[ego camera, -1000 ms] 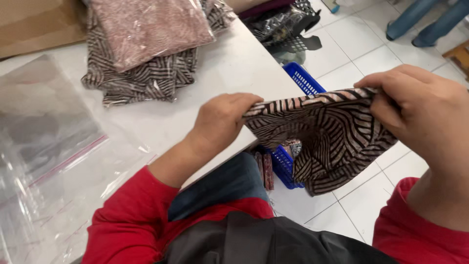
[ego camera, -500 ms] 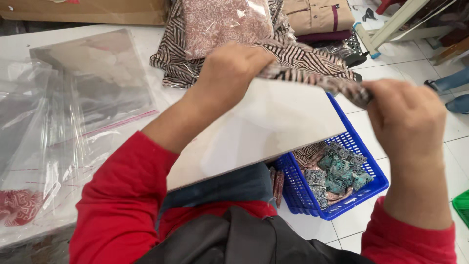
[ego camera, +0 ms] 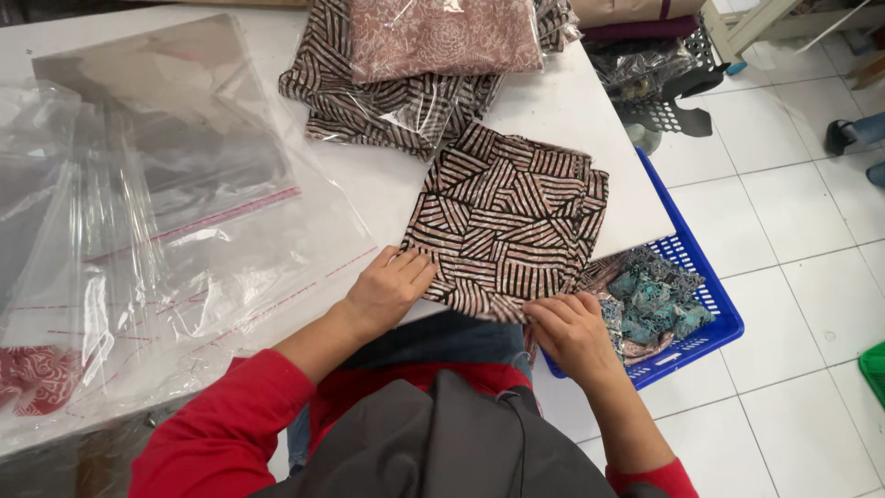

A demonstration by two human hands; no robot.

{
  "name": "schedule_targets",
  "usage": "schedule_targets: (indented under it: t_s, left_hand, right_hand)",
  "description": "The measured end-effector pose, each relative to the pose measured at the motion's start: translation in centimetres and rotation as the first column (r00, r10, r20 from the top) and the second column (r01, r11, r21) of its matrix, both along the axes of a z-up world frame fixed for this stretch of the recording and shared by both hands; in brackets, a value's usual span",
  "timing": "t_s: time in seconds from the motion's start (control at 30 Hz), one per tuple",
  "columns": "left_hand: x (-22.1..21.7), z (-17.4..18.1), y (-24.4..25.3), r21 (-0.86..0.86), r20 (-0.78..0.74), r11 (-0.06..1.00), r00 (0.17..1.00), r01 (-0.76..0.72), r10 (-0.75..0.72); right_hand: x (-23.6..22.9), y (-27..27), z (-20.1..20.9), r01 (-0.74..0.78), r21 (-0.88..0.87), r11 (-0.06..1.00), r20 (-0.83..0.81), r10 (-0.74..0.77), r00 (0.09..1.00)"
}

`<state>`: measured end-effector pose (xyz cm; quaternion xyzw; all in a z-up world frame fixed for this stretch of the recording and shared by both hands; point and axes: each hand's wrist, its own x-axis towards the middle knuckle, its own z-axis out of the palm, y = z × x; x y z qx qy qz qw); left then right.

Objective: The person folds patterned garments and places them into clear plastic bags on a white table. They retrieve items from a blue basket, fold them, insert them into bags, and stack the sealed packages on the table.

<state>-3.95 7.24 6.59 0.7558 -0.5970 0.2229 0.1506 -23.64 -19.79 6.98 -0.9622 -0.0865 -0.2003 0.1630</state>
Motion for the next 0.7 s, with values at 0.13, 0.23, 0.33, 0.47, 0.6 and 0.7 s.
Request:
schedule_targets:
  t_s: [0.13, 0.23, 0.33, 0.47, 0.6, 0.7]
  left_hand:
    - [-0.3, 0.6, -0.4, 0.058, -0.027, 0.998, 0.999, -0.025, 0.027]
    - [-1.0, 0.8, 0.3, 0.072, -0.145, 0.997, 0.989, -0.025, 0.036]
    - [1.1, 1.0, 2.7, -0.043, -0.278, 0.989, 0.953, -0.140, 0.123]
    - [5.4, -0.9, 10.5, 0.024, -0.379, 0.798, 0.733, -0.602, 0.565]
    - [8.3, -3.4, 14.3, -0.011, -0.547, 0.735, 0.619, -0.678, 0.564]
    - [9.1, -4.1, 14.2, -0.106, -0.668, 0.700, 0.572, -0.707, 0.476]
  right_hand:
    - [3.3, -2.8, 1.1, 0.067, 0.118, 0.991, 0.074, -0.076, 0.994]
    - [6.1, -4.2, 0.7, 0.186, 0.125, 0.975, 0.091, -0.198, 0.976]
    - [7.5, -4.3, 0.4, 0.211, 0.220, 0.953, 0.164, -0.249, 0.954]
    - [3.9, -2.7, -0.5, 0.322, 0.455, 0.830, 0.098, -0.406, 0.909]
    - [5.0, -0.5, -0.7, 0.219, 0.457, 0.862, 0.193, -0.337, 0.922]
    - [7.5, 2.2, -0.4, 0.012, 0.610, 0.792, 0.154, -0.133, 0.979]
